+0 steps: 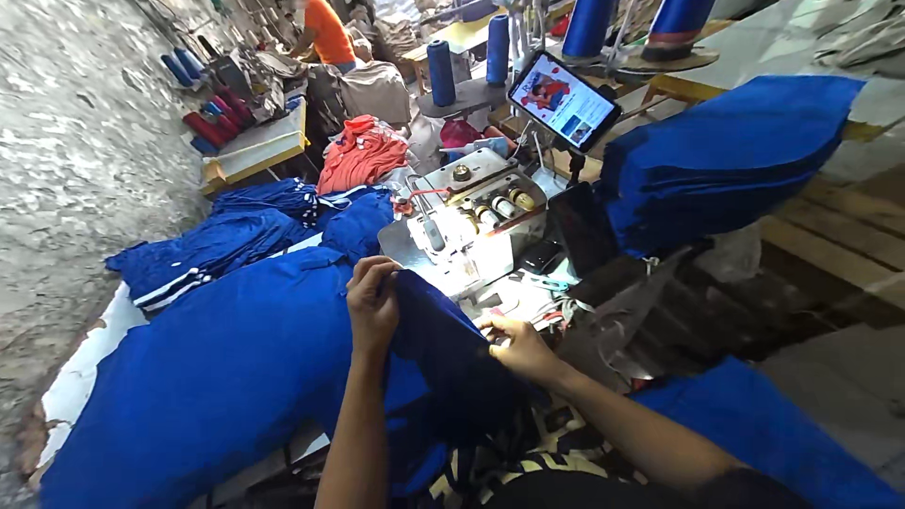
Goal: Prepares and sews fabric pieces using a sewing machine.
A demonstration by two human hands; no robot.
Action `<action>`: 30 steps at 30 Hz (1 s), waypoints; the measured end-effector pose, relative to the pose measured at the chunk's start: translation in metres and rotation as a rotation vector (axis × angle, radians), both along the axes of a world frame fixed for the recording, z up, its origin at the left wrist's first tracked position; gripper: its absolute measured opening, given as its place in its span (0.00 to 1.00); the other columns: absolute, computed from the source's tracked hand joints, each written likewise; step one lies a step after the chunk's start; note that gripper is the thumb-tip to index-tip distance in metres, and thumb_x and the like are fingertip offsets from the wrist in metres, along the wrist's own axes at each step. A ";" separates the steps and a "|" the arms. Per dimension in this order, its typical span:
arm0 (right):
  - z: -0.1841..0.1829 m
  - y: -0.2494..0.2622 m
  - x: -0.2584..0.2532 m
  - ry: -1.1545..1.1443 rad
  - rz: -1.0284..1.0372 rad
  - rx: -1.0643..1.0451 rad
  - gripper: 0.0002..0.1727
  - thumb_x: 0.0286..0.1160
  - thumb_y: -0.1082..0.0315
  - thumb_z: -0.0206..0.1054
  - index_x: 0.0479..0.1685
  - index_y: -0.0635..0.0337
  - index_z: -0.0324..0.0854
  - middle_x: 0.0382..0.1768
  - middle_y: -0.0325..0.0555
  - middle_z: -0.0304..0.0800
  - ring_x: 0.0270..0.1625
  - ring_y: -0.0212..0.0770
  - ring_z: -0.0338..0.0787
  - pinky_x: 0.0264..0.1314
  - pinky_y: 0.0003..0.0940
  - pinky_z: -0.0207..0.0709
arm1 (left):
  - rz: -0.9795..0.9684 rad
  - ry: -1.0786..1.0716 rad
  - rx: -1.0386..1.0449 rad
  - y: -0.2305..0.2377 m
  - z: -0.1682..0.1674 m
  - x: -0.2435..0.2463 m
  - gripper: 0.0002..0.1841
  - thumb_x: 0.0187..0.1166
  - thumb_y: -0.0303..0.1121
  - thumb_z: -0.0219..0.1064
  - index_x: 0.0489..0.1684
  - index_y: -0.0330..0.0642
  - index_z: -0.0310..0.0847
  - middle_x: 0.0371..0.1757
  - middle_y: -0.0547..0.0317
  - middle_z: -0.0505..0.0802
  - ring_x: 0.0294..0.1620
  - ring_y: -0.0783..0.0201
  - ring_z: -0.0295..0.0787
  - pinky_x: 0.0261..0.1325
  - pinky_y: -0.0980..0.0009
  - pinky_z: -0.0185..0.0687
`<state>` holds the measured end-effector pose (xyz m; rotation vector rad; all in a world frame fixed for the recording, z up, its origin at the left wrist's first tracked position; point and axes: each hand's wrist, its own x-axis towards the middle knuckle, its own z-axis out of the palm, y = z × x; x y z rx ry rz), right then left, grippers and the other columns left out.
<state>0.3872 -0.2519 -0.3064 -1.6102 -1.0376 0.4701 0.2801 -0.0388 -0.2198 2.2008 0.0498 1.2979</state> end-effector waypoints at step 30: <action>-0.044 -0.051 -0.031 0.177 -0.051 0.116 0.11 0.76 0.67 0.69 0.42 0.67 0.90 0.35 0.38 0.95 0.37 0.15 0.89 0.47 0.13 0.83 | 0.490 0.635 0.307 -0.059 -0.055 0.040 0.15 0.80 0.24 0.57 0.50 0.24 0.89 0.56 0.32 0.93 0.65 0.31 0.87 0.78 0.31 0.62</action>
